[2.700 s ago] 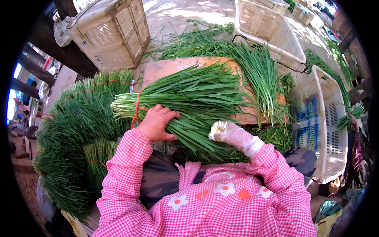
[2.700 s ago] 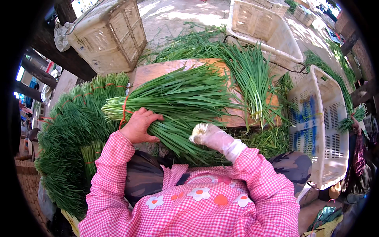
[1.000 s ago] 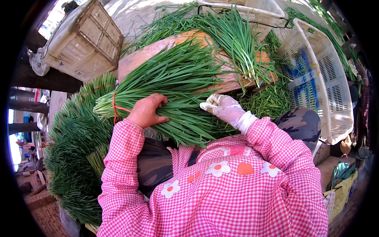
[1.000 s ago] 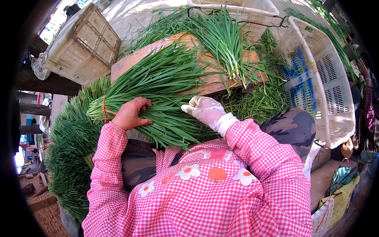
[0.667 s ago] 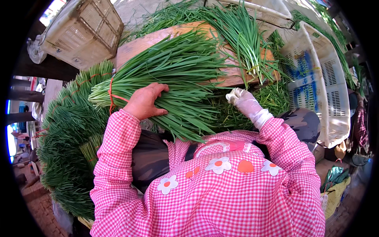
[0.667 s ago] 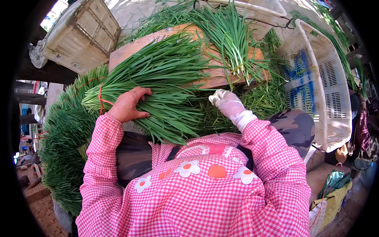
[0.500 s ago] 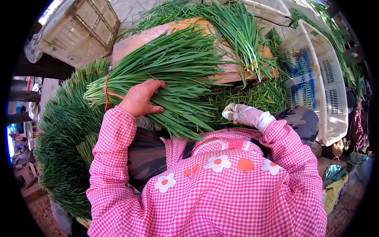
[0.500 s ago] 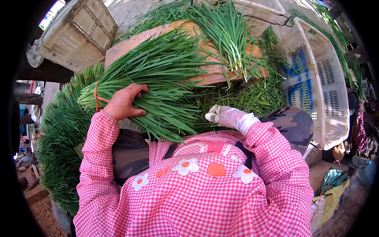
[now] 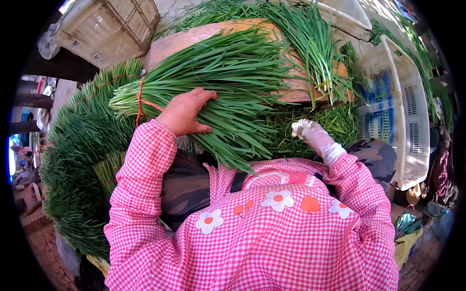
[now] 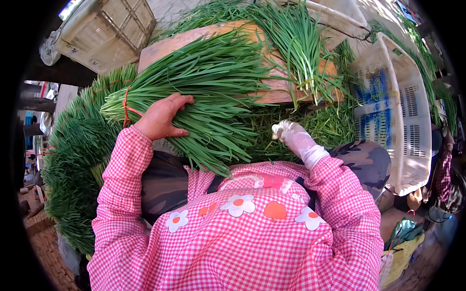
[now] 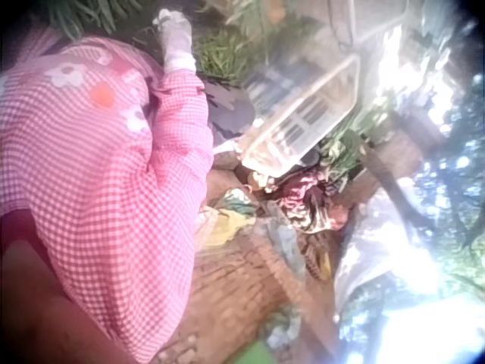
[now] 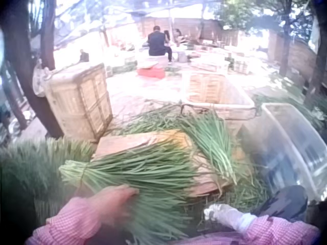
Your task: The person bundles bunches of green vegetables by hand using red plastic ties on a wooden board, leveling the stalks, wrapping a tie around the bundle, and knotting it before placing it aside.
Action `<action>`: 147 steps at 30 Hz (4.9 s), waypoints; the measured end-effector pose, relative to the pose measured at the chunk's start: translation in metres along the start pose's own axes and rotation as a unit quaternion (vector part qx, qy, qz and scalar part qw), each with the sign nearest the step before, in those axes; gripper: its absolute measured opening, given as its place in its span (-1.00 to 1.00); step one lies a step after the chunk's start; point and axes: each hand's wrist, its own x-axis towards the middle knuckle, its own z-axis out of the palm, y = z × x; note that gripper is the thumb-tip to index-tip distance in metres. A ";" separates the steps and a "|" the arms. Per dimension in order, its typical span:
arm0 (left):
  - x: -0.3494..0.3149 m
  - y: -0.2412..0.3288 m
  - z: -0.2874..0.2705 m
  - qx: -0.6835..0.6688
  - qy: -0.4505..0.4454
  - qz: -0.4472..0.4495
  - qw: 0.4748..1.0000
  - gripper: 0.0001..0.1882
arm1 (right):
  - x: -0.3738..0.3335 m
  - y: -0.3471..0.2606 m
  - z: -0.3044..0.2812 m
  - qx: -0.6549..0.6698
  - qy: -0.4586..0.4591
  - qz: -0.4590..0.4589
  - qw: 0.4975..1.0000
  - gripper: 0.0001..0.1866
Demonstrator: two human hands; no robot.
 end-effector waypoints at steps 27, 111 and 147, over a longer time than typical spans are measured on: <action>0.001 -0.001 0.004 0.042 0.011 0.006 0.999 -0.20 | -0.033 -0.058 0.029 -0.407 -0.123 -0.069 0.903 -0.73; 0.008 0.006 0.004 0.059 0.063 0.063 0.994 -0.72 | 0.049 -0.126 0.056 -0.085 0.118 -0.171 0.974 -0.62; 0.010 0.004 0.004 0.016 0.031 0.051 0.998 -0.74 | 0.029 -0.152 -0.030 0.187 0.155 -0.249 0.937 -0.85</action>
